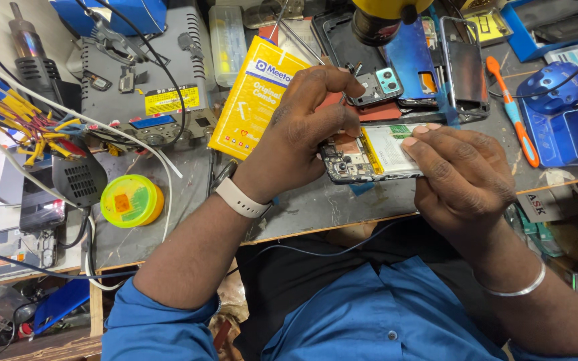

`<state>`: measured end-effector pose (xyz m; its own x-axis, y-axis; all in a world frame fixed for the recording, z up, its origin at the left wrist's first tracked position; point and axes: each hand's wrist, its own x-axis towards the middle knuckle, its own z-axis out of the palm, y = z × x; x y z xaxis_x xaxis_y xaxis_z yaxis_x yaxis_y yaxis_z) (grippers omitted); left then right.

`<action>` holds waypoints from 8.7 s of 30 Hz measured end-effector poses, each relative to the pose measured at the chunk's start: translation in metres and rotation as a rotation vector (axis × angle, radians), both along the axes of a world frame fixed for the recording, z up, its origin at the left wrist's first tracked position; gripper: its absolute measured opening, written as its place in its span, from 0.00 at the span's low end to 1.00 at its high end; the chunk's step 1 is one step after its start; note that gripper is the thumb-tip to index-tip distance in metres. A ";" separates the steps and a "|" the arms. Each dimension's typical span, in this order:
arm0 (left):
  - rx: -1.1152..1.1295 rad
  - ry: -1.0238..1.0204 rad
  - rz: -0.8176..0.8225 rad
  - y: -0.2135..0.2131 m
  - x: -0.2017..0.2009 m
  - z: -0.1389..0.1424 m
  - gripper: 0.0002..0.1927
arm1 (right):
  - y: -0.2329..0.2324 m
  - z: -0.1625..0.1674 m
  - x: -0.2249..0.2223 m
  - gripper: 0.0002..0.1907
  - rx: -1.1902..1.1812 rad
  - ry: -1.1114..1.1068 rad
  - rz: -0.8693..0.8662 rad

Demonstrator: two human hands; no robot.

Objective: The person uses tweezers to adjust internal components of a disassembled smartphone, then connects a charging cable and presses the power button to test the screen. The phone powers on and displays the lock screen, after which the person continues to handle the device.

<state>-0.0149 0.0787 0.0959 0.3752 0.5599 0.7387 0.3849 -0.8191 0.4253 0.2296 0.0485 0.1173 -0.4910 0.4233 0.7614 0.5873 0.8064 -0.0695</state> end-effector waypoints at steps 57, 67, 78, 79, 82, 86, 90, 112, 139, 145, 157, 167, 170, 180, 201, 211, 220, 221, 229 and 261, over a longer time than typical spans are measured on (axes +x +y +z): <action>-0.463 -0.148 0.127 0.017 0.006 -0.024 0.30 | 0.057 -0.037 0.006 0.19 -1.394 0.248 0.095; -0.616 -0.166 0.093 0.027 0.005 -0.040 0.26 | 0.076 -0.054 0.015 0.18 -1.565 0.252 0.264; -0.950 -0.330 0.017 0.030 0.005 -0.038 0.29 | 0.072 -0.051 0.008 0.19 -1.500 0.244 0.330; -0.976 -0.288 0.012 0.031 0.003 -0.042 0.27 | 0.071 -0.051 0.009 0.20 -1.509 0.263 0.336; -0.956 -0.289 -0.059 0.035 0.006 -0.057 0.24 | 0.069 -0.054 0.017 0.20 -1.438 0.135 0.135; -0.458 -0.066 0.165 0.046 0.016 -0.074 0.32 | 0.086 -0.065 0.029 0.27 -1.156 -0.199 -0.020; -0.689 -0.215 0.040 0.052 0.019 -0.077 0.28 | 0.112 -0.103 0.027 0.28 -1.426 -0.009 -0.048; -0.463 -0.217 -0.013 0.032 0.007 -0.050 0.21 | 0.039 -0.011 -0.004 0.20 -0.741 0.097 0.021; -0.250 -0.045 -0.128 0.002 0.010 -0.016 0.15 | 0.017 0.002 -0.005 0.08 -0.578 0.121 0.113; -0.246 -0.043 -0.110 0.004 0.010 -0.017 0.15 | 0.019 0.003 -0.006 0.08 -0.592 0.089 0.094; -0.273 -0.070 -0.094 0.008 0.009 -0.020 0.16 | 0.023 0.015 -0.008 0.08 -0.648 0.007 0.038; -0.340 -0.116 -0.118 0.011 0.008 -0.025 0.14 | 0.031 0.012 -0.008 0.08 -0.636 -0.042 0.054; -0.342 -0.116 -0.104 0.013 0.008 -0.026 0.15 | 0.035 0.014 -0.007 0.09 -0.599 -0.066 0.095; -0.319 -0.123 -0.069 0.020 0.007 -0.031 0.18 | 0.050 0.023 -0.009 0.08 -0.732 -0.165 0.066; -0.453 -0.216 -0.077 0.029 0.006 -0.041 0.19 | 0.079 0.032 -0.018 0.13 -0.956 -0.344 -0.092; -0.625 -0.298 -0.103 0.031 0.008 -0.045 0.16 | 0.088 0.029 -0.018 0.12 -1.008 -0.296 -0.004; -0.771 -0.352 -0.110 0.032 0.006 -0.047 0.16 | 0.080 0.023 -0.004 0.15 -1.026 -0.128 0.055; -0.782 -0.338 -0.097 0.033 0.005 -0.047 0.17 | 0.078 0.020 0.003 0.17 -0.995 -0.122 0.023; -0.910 -0.366 -0.141 0.031 0.004 -0.044 0.18 | 0.078 -0.026 0.052 0.23 -1.448 0.233 0.410; -0.851 -0.258 -0.040 0.030 -0.004 -0.039 0.16 | 0.065 -0.096 0.056 0.36 -1.344 0.551 0.620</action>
